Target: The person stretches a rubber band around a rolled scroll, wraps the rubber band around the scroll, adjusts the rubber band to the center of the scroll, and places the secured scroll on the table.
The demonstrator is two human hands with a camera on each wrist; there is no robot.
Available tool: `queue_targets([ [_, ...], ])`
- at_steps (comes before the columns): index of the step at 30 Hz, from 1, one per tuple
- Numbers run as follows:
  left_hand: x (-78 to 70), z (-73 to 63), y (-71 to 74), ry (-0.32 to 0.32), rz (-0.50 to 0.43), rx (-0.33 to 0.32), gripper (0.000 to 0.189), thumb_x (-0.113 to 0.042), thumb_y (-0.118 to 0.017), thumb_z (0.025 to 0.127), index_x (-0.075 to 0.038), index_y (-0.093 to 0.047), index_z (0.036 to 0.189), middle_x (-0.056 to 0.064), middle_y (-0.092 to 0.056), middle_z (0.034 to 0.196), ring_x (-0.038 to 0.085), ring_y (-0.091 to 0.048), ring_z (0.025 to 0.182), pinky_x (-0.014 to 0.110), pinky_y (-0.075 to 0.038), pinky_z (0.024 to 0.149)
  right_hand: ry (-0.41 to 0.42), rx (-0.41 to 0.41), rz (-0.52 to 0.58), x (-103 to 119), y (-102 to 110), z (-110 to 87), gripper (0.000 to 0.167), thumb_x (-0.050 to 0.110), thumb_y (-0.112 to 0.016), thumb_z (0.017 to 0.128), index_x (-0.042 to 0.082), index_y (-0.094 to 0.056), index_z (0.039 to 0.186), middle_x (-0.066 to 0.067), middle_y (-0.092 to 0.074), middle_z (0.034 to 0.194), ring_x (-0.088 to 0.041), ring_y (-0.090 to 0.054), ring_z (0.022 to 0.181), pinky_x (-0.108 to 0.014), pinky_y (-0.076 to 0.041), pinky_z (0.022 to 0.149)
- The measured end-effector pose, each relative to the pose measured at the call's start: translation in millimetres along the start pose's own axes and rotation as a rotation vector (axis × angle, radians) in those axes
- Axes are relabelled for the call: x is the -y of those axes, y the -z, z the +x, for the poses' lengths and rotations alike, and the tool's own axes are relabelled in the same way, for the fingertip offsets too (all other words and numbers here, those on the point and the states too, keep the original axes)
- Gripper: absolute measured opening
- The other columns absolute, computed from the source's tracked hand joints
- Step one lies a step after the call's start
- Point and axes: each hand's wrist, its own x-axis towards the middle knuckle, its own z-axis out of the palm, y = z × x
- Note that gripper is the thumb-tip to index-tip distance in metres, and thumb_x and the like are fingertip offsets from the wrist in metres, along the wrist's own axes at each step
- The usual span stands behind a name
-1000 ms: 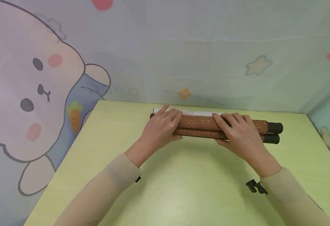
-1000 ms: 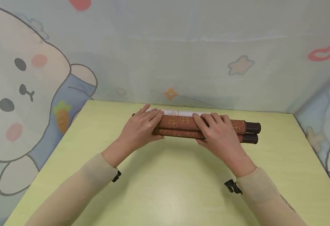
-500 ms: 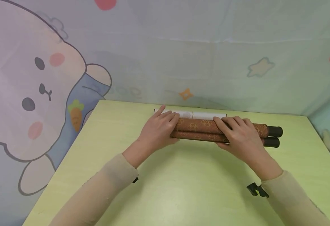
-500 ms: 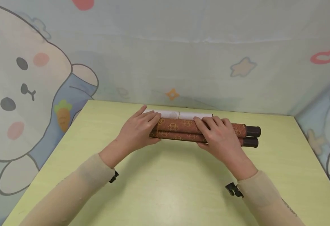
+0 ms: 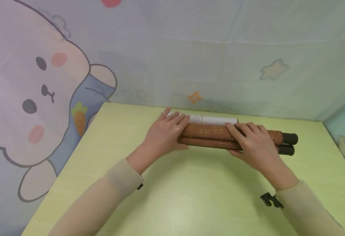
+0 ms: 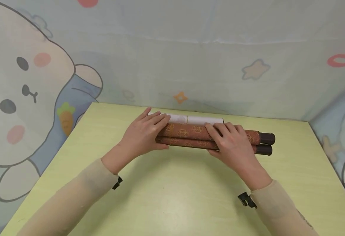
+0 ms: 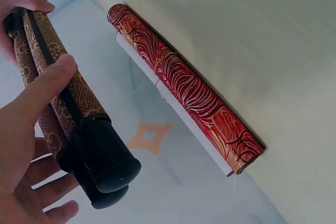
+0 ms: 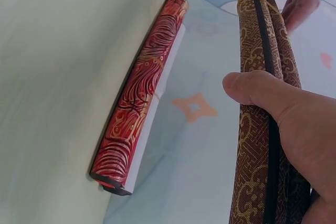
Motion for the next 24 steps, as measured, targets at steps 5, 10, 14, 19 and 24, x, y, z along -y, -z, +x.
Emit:
queue_targets([
  [5,-6.3,2.3,-3.2,-0.009,-0.048,0.052,0.087,-0.061,-0.091,0.079,-0.005,-0.066,0.140,0.008,-0.073,0.129,0.026,-0.068,0.127,0.047,-0.031,0.128,0.015,0.010,-0.008,3,0,-0.4,0.092,0.032,-0.106,0.062,0.005,-0.063,0.138,-0.020,-0.069,0.116,-0.043,-0.067,0.098,-0.060,-0.056,0.077],
  [10,-16.4,4.9,-4.6,-0.040,-0.077,0.025,0.083,-0.061,-0.092,0.077,-0.004,-0.068,0.133,0.005,-0.074,0.121,0.023,-0.071,0.118,0.045,-0.033,0.128,0.014,0.000,-0.006,8,0,-1.5,0.094,0.032,-0.107,0.059,0.005,-0.065,0.138,-0.019,-0.070,0.116,-0.042,-0.066,0.098,-0.059,-0.057,0.077],
  [14,-18.1,3.0,-2.8,-0.040,-0.089,0.000,0.085,-0.060,-0.092,0.078,-0.006,-0.066,0.138,0.004,-0.073,0.128,0.023,-0.069,0.123,0.046,-0.033,0.128,0.004,0.000,0.000,10,1,-1.6,0.094,0.032,-0.107,0.060,0.005,-0.065,0.139,-0.019,-0.070,0.117,-0.042,-0.066,0.098,-0.059,-0.057,0.078],
  [19,-8.8,-5.6,-0.9,-0.006,-0.036,-0.040,0.095,-0.059,-0.093,0.077,-0.006,-0.060,0.149,0.008,-0.069,0.139,0.030,-0.062,0.136,0.047,-0.031,0.128,-0.020,-0.010,0.011,7,3,-3.3,0.093,0.028,-0.107,0.060,0.006,-0.064,0.139,-0.020,-0.070,0.117,-0.043,-0.067,0.098,-0.061,-0.056,0.077],
  [24,-9.9,-8.2,-8.2,-0.020,0.046,-0.116,0.089,-0.056,-0.094,0.077,-0.002,-0.064,0.142,0.010,-0.069,0.136,0.032,-0.060,0.137,0.047,-0.034,0.127,-0.024,-0.013,0.011,4,-2,-4.3,0.094,0.028,-0.107,0.060,0.005,-0.063,0.139,-0.021,-0.070,0.118,-0.044,-0.067,0.099,-0.061,-0.056,0.077],
])
